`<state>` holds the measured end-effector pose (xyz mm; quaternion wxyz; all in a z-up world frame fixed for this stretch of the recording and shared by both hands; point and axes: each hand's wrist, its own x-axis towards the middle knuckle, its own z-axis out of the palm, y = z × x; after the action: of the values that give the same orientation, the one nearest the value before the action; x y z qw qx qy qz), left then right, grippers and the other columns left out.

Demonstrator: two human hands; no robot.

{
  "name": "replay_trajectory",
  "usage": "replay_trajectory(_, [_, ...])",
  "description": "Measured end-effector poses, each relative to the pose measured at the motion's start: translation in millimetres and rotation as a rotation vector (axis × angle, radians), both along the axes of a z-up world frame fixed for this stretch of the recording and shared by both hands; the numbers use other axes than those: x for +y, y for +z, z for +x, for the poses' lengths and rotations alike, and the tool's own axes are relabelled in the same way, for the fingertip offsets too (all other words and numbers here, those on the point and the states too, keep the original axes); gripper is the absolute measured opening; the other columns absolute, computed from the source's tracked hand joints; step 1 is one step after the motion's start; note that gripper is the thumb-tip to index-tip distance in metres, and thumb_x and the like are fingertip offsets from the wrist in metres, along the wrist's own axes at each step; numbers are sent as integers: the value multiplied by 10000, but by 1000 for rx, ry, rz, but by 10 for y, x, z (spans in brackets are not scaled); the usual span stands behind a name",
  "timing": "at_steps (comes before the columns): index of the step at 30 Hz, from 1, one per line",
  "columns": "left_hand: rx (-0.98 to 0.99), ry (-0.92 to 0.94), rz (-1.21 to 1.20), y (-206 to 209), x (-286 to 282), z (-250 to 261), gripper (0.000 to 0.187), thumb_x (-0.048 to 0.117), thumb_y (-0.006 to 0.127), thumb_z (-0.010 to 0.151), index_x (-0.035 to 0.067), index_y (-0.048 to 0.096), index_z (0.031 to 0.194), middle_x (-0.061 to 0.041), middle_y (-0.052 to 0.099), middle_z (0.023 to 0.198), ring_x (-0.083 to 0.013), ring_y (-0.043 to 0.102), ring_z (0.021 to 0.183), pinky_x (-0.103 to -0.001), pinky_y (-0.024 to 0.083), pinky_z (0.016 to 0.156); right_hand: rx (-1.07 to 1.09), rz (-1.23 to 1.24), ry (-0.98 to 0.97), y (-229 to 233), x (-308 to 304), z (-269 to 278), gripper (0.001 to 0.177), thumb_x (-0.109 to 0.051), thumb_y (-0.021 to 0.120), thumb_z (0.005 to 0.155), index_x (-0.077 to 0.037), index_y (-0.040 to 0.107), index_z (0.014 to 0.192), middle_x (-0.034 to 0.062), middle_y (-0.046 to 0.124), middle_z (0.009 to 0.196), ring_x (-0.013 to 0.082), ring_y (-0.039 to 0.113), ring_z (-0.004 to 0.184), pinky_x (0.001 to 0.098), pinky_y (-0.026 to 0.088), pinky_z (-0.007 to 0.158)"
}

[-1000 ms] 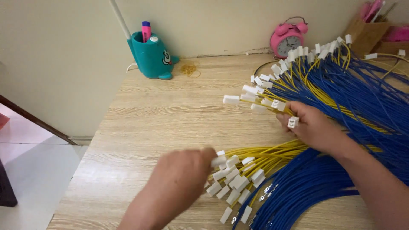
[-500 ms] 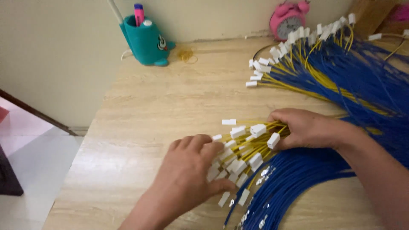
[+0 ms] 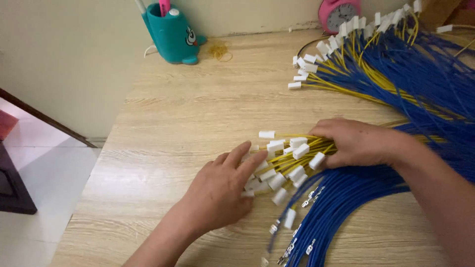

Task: The person repeatedly picks yellow and blue cables with white connectors from a pile on a wooden desk and joins them together by hand. The person handles the cables one at a time, aligning and pressing the connectors to form pairs.

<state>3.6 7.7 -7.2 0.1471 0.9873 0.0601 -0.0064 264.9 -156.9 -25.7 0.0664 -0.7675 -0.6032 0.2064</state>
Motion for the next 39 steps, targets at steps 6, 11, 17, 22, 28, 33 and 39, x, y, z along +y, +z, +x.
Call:
replay_trajectory(6, [-446,93,423,-220,9,52,729,95,581,652,230,493,1362,-168,419,1447,-437,401,1294,-614,328,1002,-15,146,-203,-58,21,-8,289,-318,812,606,-222,690,850,-32,720,834,154,675,802,302,476,698])
replay_trajectory(11, [-524,160,360,-348,-398,-39,177,317,651,775,142,633,753,-92,579,715,-344,559,631,-485,426,534,14,147,-180,-138,40,95,325,-281,819,600,-206,682,886,-20,692,849,158,645,803,302,465,704])
replay_trajectory(17, [-251,204,310,-611,-253,-84,251,371,612,881,165,635,741,-67,575,761,-341,600,655,-506,480,497,11,115,-136,-131,38,116,463,-289,843,604,-221,705,1041,-2,681,936,172,644,914,291,469,813])
replay_trajectory(22, [-148,189,254,-452,-238,-83,188,326,612,882,149,553,855,-81,578,819,-343,580,744,-508,467,627,-49,120,-145,-96,41,52,349,-318,811,610,-212,698,922,-9,690,892,179,648,874,317,474,767])
replay_trajectory(28, [-20,129,216,-310,-343,-150,91,180,489,878,161,522,961,-68,635,750,-377,637,624,-565,415,453,-63,89,-232,-96,54,16,337,-333,841,602,-212,696,882,-16,682,869,179,646,849,316,468,746])
replay_trajectory(33, [-479,-90,112,-148,-537,-298,453,38,610,820,86,611,1270,-100,509,695,-314,513,557,-458,411,489,-136,56,-311,-89,97,-22,446,-231,757,588,-232,686,1028,-12,689,1016,228,632,981,369,471,827])
replay_trajectory(39, [-453,-193,148,-975,-571,-484,259,248,633,804,246,716,1050,-21,583,624,-273,611,516,-388,451,471,-194,111,-381,-178,148,10,472,-289,763,613,-199,673,1068,33,673,1078,259,619,1040,398,474,850])
